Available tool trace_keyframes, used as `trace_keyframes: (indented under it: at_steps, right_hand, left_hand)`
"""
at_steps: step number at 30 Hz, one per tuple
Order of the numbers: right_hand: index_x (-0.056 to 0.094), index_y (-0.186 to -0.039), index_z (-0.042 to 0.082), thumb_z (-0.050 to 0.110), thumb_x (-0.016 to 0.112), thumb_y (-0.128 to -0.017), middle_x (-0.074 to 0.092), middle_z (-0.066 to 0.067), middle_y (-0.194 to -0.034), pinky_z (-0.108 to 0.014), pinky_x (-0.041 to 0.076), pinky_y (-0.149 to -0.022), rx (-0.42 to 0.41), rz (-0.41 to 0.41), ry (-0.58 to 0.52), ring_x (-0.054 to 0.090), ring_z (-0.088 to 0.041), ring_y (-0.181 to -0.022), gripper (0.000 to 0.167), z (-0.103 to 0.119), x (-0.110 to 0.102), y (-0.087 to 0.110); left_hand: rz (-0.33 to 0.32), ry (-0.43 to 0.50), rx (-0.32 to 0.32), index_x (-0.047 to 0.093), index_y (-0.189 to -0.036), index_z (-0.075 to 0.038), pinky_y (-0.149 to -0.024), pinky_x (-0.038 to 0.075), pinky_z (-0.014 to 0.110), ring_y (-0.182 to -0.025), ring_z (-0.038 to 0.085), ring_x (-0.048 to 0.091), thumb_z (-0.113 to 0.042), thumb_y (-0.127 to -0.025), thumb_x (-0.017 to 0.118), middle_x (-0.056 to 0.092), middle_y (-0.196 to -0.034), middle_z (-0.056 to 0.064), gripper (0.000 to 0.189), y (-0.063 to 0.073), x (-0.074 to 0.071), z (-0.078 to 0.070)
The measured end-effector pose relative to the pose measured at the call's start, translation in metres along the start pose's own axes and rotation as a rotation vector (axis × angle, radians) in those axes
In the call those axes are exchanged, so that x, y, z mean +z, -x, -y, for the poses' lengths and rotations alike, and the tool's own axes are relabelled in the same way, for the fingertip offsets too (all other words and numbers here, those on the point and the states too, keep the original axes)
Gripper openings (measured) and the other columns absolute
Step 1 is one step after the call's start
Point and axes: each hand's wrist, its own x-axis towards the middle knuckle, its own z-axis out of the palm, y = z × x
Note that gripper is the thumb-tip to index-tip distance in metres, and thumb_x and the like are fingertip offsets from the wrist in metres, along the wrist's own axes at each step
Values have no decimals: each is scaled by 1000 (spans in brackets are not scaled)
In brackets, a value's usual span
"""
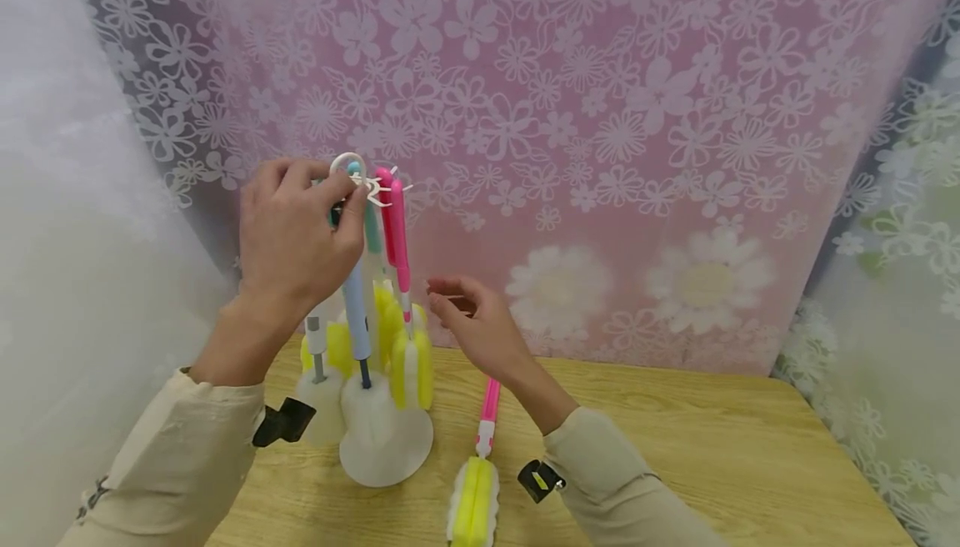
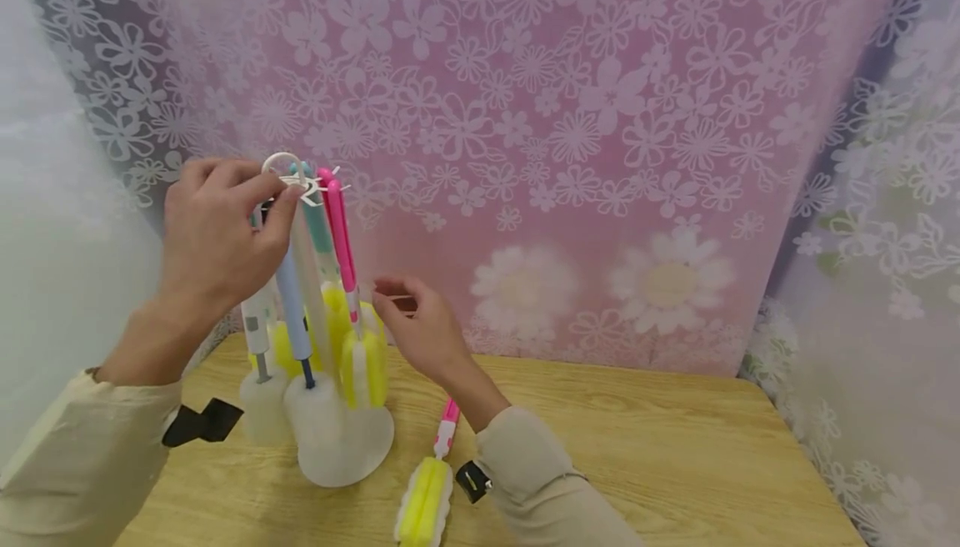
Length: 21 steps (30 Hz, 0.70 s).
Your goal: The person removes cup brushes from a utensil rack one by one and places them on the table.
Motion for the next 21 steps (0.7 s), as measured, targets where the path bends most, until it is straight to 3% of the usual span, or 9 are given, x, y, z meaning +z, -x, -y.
trace_keyframes:
  at_steps: [6, 9, 15, 21]
  right_hand:
    - [59, -127, 7, 23, 57, -96, 62, -5, -122, -35, 47, -92, -21, -14, 47, 59, -20, -106, 35, 20, 6, -2]
    - [61, -127, 10, 27, 60, -94, 64, 0, -117, -32, 48, -91, -47, -23, 58, 60, -16, -103, 37, 19, 9, -8]
    - [63, -122, 9, 29, 64, -92, 66, 1, -108, -28, 50, -87, -68, -53, 83, 62, -14, -96, 37, 24, 17, -16]
    - [66, -115, 9, 25, 68, -89, 67, 1, -99, -26, 51, -83, -59, -102, 66, 62, -14, -88, 31, 25, 24, -22]
  left_hand:
    - [81, -40, 6, 71, -100, -3, -89, 39, 55, -103, 38, 50, -24, -97, 49, 63, -102, 16, 31, 0, -10, -6]
    - [77, -21, -12, 71, -96, -3, -83, 44, 55, -98, 38, 54, -26, -97, 46, 64, -100, 16, 35, 0, -11, -7]
    - [-29, 32, -72, 71, -83, -8, -62, 48, 50, -78, 33, 59, -52, -90, 53, 65, -93, 12, 48, 0, -1, -9]
    - [-88, 32, -59, 73, -91, -6, -61, 49, 51, -75, 34, 60, -43, -87, 58, 66, -92, 12, 40, 1, 3, -7]
